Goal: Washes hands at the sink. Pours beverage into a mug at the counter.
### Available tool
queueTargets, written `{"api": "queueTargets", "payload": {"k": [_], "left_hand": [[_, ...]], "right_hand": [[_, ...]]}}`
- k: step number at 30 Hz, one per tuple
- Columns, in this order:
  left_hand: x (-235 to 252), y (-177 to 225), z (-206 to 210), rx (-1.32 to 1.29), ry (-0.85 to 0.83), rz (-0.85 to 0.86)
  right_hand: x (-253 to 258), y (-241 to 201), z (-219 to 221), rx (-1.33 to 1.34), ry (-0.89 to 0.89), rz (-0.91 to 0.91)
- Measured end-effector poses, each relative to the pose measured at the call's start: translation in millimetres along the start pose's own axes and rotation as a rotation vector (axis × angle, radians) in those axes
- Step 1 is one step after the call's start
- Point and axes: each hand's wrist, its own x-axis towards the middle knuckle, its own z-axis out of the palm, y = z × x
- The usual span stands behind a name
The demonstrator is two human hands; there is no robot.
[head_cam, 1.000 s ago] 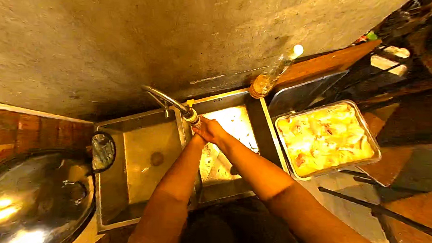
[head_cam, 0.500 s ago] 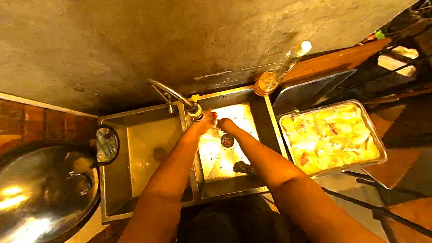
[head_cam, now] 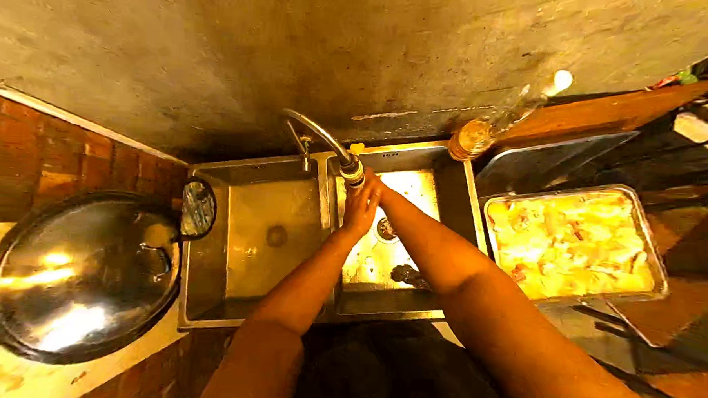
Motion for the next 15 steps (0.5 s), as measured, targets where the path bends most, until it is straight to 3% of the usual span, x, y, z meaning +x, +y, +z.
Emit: {"api": "queueTargets", "payload": {"k": [2, 3, 4, 5, 7, 8, 10, 12, 14, 15], "left_hand": [[16, 26, -1, -0.256, 0.060, -0.410], [31, 62, -18, -0.427, 0.014, -0.733], [40, 75, -26, -0.579, 0.046, -0.908], [39, 64, -23, -0.687, 0.098, -0.894], [27, 14, -11, -0.804, 0.144, -0.652], [27, 7, -16, -0.790, 0.142, -0.628], [30, 39, -39, -0.762, 0.116, -0.751], [26, 87, -58, -0.855, 0.076, -0.851], [7, 91, -44, -0.851, 0.035, -0.751], [1, 83, -33, -0.864, -0.007, -0.693]], "right_hand": [[41, 48, 1, 0.501, -0.009, -0.229], [49, 55, 6, 0.665, -0.034, -0.225], [46, 56, 11, 0.732, -0.050, -0.204], [37, 55, 17, 0.736, -0.037, -0.177], [20, 60, 30, 0.675, -0.006, -0.147], [13, 61, 36, 0.663, 0.003, -0.126], [-2, 54, 40, 0.652, 0.031, -0.087], [-37, 19, 30, 0.591, 0.096, -0.001], [-44, 4, 15, 0.594, 0.091, 0.012], [-28, 16, 7, 0.619, 0.053, -0.063]]}}
